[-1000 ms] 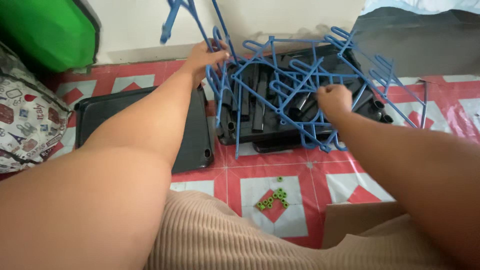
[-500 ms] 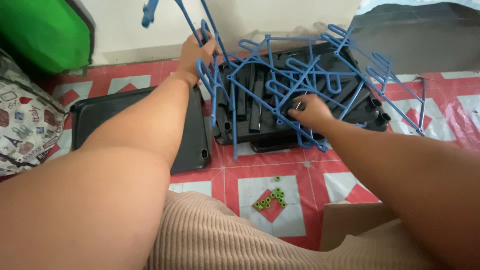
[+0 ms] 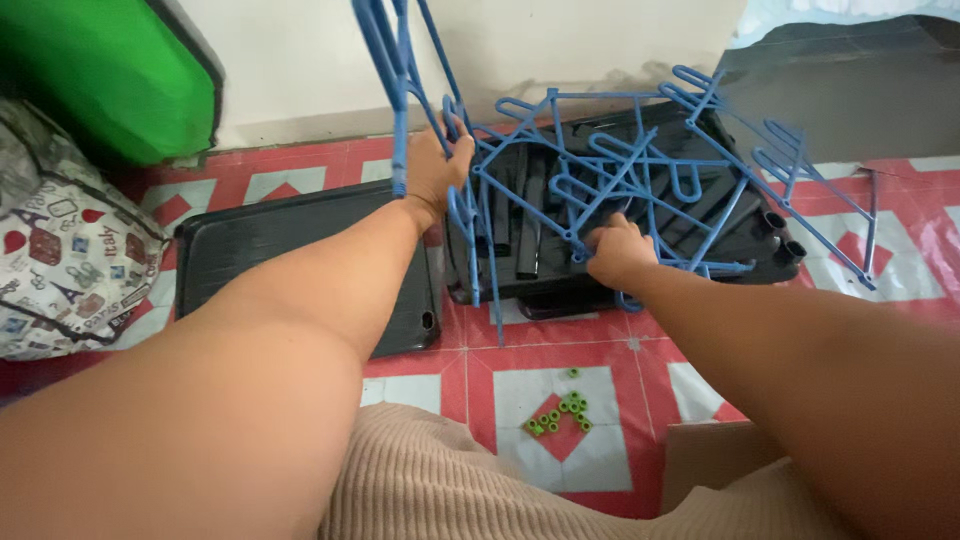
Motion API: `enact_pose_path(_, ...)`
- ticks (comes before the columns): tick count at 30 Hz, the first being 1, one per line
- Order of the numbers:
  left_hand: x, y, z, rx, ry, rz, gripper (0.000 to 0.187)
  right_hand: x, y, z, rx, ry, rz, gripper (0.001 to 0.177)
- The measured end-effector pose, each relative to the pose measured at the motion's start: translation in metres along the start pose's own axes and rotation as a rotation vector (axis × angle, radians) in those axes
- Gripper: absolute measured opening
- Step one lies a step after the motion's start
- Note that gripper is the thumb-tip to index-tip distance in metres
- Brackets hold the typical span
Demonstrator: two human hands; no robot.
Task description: The person assembles a blue plastic dish rack by connecting multiple frame pieces and inserting small green plastic connectors into the joints. They work on a tiled floor with black plastic trays nearby.
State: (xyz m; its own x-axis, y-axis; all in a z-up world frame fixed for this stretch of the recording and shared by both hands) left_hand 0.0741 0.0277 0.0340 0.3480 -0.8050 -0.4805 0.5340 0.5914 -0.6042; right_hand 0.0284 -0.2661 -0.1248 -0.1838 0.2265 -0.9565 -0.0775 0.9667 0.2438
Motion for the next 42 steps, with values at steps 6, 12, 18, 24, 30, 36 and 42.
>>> enact_pose_path(6,-0.008,0.002,-0.005,-0.030,0.007,-0.050,0.014,-0.011,0.005,-0.005,0.062,-0.036,0.280,0.044)
enact_pose_path(12,-0.013,-0.003,0.006,-0.093,-0.013,-0.159,0.020,-0.013,0.005,0.014,0.001,-0.079,0.359,0.037)
enact_pose_path(18,-0.018,-0.016,-0.004,-0.177,-0.027,-0.016,0.025,0.014,0.004,0.067,-0.021,0.333,0.745,0.015)
enact_pose_path(24,-0.010,-0.001,-0.013,-0.231,0.036,-0.151,0.018,-0.005,-0.007,0.064,0.137,0.487,0.998,0.006)
enact_pose_path(30,0.001,0.035,-0.026,-0.321,0.050,-0.372,0.008,-0.026,-0.007,0.010,0.264,0.284,0.940,0.045)
enact_pose_path(36,0.001,0.053,-0.024,-0.439,0.105,-0.572,0.011,-0.024,-0.017,-0.008,0.463,0.136,0.957,0.047)
enact_pose_path(42,-0.006,0.054,-0.015,-0.427,0.176,-0.671,0.013,-0.024,-0.028,0.010,0.366,0.017,1.112,0.020)
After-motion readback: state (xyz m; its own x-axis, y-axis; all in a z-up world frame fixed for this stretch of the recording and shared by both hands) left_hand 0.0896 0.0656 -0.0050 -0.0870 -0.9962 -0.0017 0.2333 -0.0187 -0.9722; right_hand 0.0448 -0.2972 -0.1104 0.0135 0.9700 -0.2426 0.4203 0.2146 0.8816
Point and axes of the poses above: each hand's wrist, its own z-axis towards the middle knuckle, its own x-axis out of the palm, y = z × x, the point moved 8 cm from there along z, towards the middle knuckle, and after that the axes turned 3 degrees about y, right-handed, at the moved point
